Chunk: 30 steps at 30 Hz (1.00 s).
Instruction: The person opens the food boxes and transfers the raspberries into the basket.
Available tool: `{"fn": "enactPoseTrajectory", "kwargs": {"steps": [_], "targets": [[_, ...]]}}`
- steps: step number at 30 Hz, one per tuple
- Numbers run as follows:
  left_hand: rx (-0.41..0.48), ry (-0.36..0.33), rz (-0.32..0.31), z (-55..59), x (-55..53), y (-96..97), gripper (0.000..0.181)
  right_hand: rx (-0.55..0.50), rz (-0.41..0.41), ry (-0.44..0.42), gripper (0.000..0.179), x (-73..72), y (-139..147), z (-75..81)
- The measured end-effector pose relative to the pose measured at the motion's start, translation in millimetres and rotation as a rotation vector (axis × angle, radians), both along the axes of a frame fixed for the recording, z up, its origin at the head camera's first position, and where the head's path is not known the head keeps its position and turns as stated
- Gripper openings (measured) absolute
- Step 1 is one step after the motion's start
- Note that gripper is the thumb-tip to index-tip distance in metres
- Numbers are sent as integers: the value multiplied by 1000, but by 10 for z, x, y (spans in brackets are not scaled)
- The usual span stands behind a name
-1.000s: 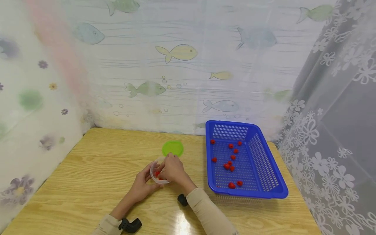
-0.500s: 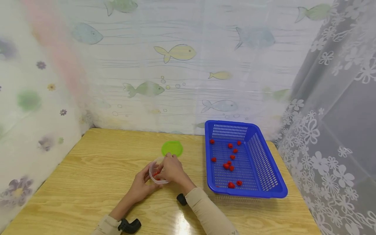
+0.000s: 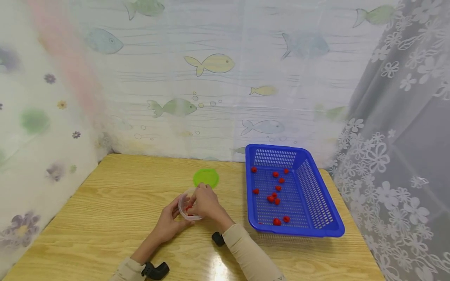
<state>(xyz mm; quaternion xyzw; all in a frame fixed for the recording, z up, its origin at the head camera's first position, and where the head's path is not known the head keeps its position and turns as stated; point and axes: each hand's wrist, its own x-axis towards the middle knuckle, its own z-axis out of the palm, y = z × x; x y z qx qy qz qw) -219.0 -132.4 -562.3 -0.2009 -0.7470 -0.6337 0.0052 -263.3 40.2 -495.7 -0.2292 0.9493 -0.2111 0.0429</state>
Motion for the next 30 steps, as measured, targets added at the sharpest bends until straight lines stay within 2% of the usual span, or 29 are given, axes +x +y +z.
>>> {"fn": "enactPoseTrajectory", "kwargs": {"steps": [11,16,30], "targets": [[-6,16,-16,10,-9,-5,93,-175,35,-55,5,-57,77,-29],[3,24,-31,15,-16,-6,93,-295,55,-85,5,-80,118,-43],[-8,2,-29,-10,-37,3,92,-447,12,-131,3,28,254,87]]}}
